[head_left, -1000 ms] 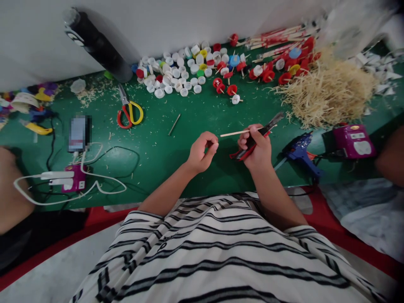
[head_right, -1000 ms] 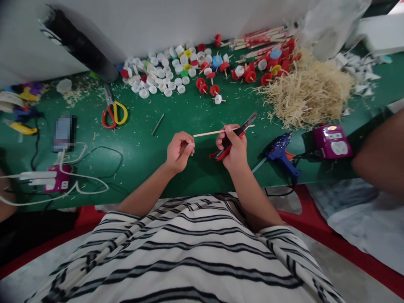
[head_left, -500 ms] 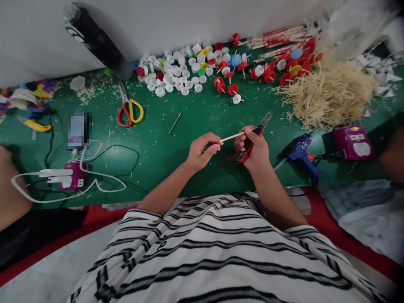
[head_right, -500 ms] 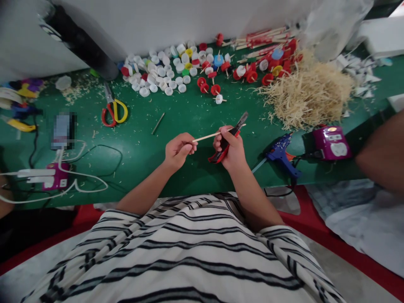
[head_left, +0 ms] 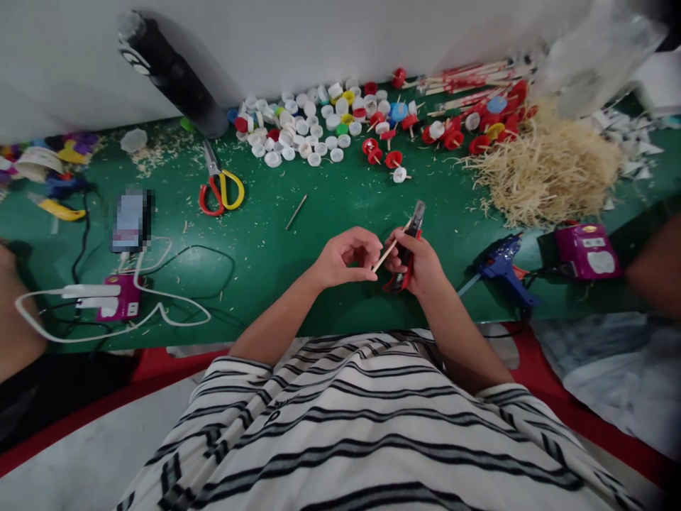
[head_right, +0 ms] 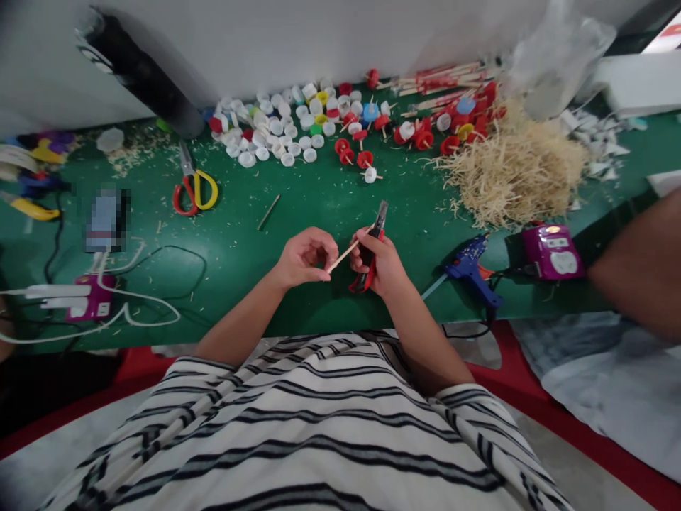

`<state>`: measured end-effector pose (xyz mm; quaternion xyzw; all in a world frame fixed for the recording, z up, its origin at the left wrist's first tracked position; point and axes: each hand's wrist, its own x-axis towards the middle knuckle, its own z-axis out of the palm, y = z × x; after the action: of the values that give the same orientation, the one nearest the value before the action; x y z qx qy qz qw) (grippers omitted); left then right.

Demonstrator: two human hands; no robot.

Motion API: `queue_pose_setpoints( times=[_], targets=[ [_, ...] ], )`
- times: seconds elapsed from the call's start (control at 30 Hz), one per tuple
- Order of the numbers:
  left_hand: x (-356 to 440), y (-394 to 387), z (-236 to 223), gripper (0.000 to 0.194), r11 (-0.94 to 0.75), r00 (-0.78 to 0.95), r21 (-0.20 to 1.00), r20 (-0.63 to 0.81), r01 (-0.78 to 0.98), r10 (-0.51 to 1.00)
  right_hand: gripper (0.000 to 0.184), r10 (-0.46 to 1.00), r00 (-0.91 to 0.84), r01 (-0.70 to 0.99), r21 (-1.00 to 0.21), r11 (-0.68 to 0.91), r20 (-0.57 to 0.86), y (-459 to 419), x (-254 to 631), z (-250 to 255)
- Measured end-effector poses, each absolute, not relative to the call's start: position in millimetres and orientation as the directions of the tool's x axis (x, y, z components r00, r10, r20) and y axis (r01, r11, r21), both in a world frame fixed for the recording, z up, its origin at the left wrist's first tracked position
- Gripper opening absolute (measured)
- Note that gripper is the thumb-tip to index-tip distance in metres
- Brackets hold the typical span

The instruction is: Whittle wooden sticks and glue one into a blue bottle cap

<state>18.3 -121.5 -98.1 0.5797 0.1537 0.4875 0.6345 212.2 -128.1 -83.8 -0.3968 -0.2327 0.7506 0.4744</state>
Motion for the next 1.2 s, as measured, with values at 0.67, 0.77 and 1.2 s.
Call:
queue_pose_setpoints(
  times=[0.67,0.77,1.2],
  targets=[
    [11,-77,-58,0.02,-0.552,-0.186,0.809,0.585,0.204,0.789,0.057,0.992,-0.091,0.9,-0.434,0.045,-0.087,-53,247,-60],
    [21,-46,-65,0.035,-0.538,-0.188,0.82,0.57,0.195,0.8,0.061,0.972,-0.167,0.947,-0.301,0.111,-0.167,-24,237,-64],
    [34,-26,-68,0.039,-0.568,-0.061,0.81,0.58,0.145,0.812,0.056,0.986,-0.072,0.99,-0.132,0.053,-0.15,-20,266,-67]
  ],
)
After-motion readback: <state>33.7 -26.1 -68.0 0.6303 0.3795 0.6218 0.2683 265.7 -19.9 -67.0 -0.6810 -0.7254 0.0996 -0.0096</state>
